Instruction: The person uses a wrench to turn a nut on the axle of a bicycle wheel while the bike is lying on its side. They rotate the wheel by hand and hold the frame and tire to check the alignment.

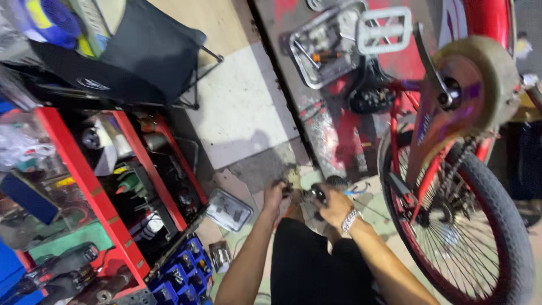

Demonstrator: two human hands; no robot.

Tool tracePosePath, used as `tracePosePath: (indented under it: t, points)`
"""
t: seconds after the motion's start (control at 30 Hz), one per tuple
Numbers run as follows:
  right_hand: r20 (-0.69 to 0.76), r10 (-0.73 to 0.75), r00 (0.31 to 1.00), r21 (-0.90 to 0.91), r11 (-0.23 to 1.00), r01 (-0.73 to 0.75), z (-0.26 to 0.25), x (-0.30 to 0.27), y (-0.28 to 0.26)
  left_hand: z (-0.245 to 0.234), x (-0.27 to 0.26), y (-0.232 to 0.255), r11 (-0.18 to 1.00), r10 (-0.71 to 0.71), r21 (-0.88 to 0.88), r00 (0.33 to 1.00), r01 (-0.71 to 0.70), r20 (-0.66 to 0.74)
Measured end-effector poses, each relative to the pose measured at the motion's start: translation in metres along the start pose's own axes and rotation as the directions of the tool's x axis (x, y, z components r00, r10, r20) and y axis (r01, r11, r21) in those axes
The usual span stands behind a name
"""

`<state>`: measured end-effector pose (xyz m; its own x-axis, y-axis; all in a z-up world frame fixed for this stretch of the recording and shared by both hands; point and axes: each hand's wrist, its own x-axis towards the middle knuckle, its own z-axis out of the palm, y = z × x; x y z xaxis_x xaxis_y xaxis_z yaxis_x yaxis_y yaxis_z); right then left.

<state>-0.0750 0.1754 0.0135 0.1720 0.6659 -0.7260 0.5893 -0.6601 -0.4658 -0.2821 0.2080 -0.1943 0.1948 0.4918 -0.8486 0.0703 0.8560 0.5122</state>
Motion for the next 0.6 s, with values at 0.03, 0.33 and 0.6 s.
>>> tracePosePath:
  t: [0.03,0.33,0.6]
  points:
    - [0.005,-0.029,1.000,0.006,1.000,0.029,0.004,-0.001,-0.003,-0.004,-0.007,0.002,0.999,-0.052,0.010,0.999,0.053,-0.014]
    - [-0.015,-0.133,0.991,-0.013,0.991,0.133,0.002,-0.022,-0.003,-0.003,-0.035,0.003,0.997,-0.003,-0.080,0.996,-0.004,-0.092]
    - [-0.196,-0.257,0.946,0.022,0.964,0.267,-0.021,-0.099,0.014,0.043,-0.099,0.026,0.987,0.024,-0.161,0.999,-0.027,-0.023]
